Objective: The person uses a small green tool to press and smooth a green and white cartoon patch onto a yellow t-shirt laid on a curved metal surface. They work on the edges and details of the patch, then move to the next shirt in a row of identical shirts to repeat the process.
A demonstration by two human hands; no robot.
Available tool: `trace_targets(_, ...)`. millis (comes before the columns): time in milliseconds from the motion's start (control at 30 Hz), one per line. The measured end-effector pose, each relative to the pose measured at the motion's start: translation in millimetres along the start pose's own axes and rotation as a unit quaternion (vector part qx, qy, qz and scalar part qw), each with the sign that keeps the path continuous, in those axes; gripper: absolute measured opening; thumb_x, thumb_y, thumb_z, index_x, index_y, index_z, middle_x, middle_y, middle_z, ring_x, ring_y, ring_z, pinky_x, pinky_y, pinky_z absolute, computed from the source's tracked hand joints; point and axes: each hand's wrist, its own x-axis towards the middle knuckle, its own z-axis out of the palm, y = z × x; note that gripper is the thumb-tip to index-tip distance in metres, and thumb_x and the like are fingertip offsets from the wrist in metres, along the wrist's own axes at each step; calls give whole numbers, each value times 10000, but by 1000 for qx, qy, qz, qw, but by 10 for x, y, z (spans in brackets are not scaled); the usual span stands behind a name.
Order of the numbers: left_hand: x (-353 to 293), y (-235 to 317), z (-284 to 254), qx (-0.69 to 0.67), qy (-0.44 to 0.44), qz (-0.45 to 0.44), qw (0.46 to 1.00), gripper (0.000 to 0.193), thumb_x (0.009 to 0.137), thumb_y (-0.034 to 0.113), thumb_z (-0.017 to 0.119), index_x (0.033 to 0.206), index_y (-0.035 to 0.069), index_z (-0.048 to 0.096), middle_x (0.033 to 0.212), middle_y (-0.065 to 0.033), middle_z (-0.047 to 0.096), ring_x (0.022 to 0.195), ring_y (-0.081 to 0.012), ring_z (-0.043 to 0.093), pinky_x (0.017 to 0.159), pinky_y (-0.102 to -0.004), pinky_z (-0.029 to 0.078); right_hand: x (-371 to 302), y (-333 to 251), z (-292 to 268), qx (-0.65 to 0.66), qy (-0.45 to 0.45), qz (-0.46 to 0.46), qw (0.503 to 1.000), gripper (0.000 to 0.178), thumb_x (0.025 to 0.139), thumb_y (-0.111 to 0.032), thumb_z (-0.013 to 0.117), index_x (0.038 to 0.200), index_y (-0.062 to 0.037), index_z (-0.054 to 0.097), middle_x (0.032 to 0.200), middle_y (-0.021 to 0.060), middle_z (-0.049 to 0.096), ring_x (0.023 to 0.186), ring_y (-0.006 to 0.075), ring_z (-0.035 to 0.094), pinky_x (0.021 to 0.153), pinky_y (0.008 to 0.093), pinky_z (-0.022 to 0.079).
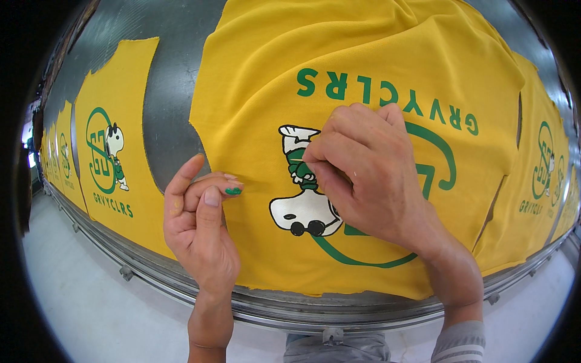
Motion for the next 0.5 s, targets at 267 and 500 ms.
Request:
trace_targets(267,-39,-30,31,80,-58,57,993,353,979,-9,499,1313,-101,434,942,-144,691,943,-187,648,916,-320,485,-14,-11,-53,59,13,19,998,188,675,23,726,787,-102,642,757,8,575,691,184,532,660,329,317)
trace_targets(500,-78,-207,123,101,-59,107,987,371,930,-63,568,1289,-76,478,885,-153,719,858,-163,653,852,-282,493,-254,-265,64,134,82,75,985,206,651,11,746,800,-109,669,753,17,612,652,180,525,628,308,336)
